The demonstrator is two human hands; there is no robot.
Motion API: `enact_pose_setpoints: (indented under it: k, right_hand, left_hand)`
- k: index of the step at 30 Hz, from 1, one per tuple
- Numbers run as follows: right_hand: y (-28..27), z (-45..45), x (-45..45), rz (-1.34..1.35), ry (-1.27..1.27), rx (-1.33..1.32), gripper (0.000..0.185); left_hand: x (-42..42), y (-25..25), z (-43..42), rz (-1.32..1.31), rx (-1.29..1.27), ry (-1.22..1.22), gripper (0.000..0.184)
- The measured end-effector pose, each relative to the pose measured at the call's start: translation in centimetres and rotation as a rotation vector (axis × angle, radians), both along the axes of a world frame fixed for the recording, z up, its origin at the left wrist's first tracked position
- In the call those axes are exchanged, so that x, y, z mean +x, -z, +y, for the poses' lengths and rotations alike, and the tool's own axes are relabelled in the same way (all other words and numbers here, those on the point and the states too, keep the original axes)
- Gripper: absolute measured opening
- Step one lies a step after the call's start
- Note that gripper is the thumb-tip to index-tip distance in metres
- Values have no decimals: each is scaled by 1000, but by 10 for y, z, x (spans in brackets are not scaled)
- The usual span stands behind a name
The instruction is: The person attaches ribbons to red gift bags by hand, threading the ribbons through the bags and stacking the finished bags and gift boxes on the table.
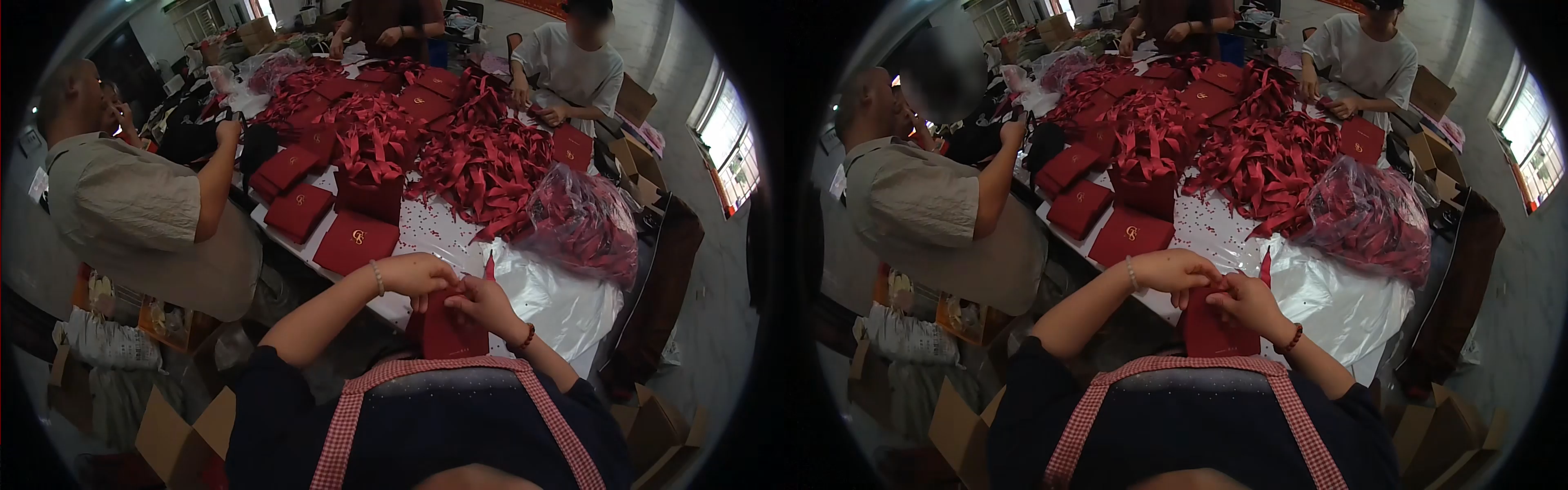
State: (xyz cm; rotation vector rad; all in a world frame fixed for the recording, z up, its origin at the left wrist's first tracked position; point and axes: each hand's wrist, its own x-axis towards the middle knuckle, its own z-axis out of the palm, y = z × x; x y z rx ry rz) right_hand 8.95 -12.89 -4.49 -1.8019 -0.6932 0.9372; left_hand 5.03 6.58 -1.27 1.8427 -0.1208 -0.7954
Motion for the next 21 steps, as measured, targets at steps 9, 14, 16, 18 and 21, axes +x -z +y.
enact_pose_setpoints:
  k: [9, 14, 16, 18, 21]
  right_hand:
    - [9, 1, -5, -399, -9, 104, 20]
    - [12, 0, 0, -547, 53, 90, 29]
    - [13, 2, 1, -591, 76, 35, 31]
    - [12, 5, 2, -631, 94, -32, 32]
    - [16, 17, 2, -791, 104, -145, 36]
  left_hand:
    - [22, -20, -6, 29, 346, 386, 17]
    - [21, -22, 17, -397, 474, 92, 14]
    - [28, 2, 40, -844, 584, 66, 12]
    - [26, 11, 51, -915, 713, -84, 8]
    - [29, 28, 60, -940, 849, -302, 10]
